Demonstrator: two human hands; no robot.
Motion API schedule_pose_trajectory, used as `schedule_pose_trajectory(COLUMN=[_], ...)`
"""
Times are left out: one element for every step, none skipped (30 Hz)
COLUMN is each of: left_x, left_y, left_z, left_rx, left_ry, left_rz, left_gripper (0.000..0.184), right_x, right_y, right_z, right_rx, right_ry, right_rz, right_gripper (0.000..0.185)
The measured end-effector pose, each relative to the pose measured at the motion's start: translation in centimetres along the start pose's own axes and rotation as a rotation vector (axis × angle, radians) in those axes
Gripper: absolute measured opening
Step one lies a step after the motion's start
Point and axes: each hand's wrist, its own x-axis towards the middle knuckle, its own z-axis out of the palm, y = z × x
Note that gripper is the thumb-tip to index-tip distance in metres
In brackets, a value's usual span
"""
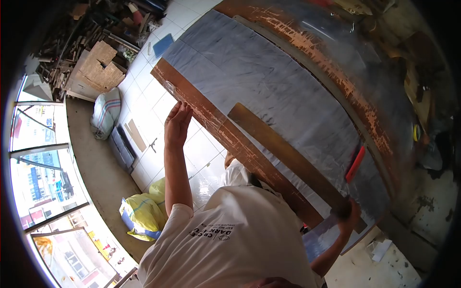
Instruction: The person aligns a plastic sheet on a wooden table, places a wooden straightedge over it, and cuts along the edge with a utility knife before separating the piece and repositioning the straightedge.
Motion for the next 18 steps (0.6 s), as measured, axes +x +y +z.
schedule_pose_trajectory(left_x=[0.1, 0.4, 1.0, 1.5, 2.4, 2.9, 3.4, 4.1, 4.0, 4.0, 3.8, 3.9, 3.8, 3.5, 3.3, 3.6, 3.3, 2.3], left_y=[-0.2, -0.4, -0.4, -0.5, -0.5, -0.6, -0.6, -0.8, -0.8, -1.1, -1.2, -1.4, -1.6, -1.7, -1.9, -2.0, -1.9, -1.5], left_z=[-0.2, -1.2, -2.5, -3.8, -5.3, -7.1, -8.8, -11.2, -12.0, -12.7, -13.0, -13.1, -13.3, -13.2, -13.2, -12.9, -11.9, -9.9], left_rx=[0.001, 0.011, 0.017, -0.002, 0.028, 0.034, 0.053, 0.076, 0.101, 0.081, 0.061, 0.044, 0.048, 0.016, -0.017, 0.054, 0.057, 0.183], left_ry=[0.033, 0.078, 0.114, 0.086, 0.168, 0.159, 0.153, 0.146, 0.141, 0.224, 0.308, 0.354, 0.346, 0.373, 0.402, 0.456, 0.453, 0.495], left_rz=[0.003, 0.045, 0.085, 0.131, 0.154, 0.187, 0.197, 0.198, 0.202, 0.205, 0.208, 0.229, 0.221, 0.246, 0.271, 0.278, 0.27, 0.289], left_gripper=[0.037, 0.031, 0.024, 0.02, 0.016, 0.015, 0.013, 0.014, 0.016, 0.018, 0.02, 0.027, 0.027, 0.028, 0.029, 0.041, 0.041, 0.047], right_x=[-0.3, -0.7, -0.8, -0.7, -0.7, -0.6, -0.4, -0.3, -0.3, -0.2, -0.2, -0.3, -0.4, -0.4, -0.4, -0.2, 0.0, 0.3], right_y=[0.0, 0.0, 0.2, 0.4, 0.1, -0.4, -0.6, -0.4, -0.4, -0.4, -0.4, -0.1, 0.3, 0.2, 0.1, -0.1, -0.5, -1.1], right_z=[-0.1, -0.2, -0.2, -0.3, -0.6, -0.7, -0.8, -0.8, -0.8, -0.8, -0.7, -0.6, -0.6, -0.7, -0.8, -0.9, -1.0, -1.3], right_rx=[0.001, -0.007, 0.008, 0.021, 0.004, -0.008, -0.016, 0.005, 0.0, -0.013, -0.025, -0.028, -0.031, -0.034, -0.039, -0.027, -0.015, -0.02], right_ry=[0.02, 0.018, 0.003, -0.006, 0.002, -0.006, -0.014, -0.039, -0.036, -0.032, -0.028, -0.026, -0.046, -0.067, -0.068, -0.059, -0.052, -0.054], right_rz=[-0.001, 0.009, 0.027, 0.047, 0.064, 0.073, 0.077, 0.084, 0.096, 0.079, 0.062, 0.073, 0.067, 0.061, 0.071, 0.043, 0.013, 0.021], right_gripper=[0.075, 0.075, 0.081, 0.086, 0.086, 0.086, 0.085, 0.086, 0.086, 0.086, 0.085, 0.085, 0.085, 0.086, 0.086, 0.084, 0.082, 0.082])
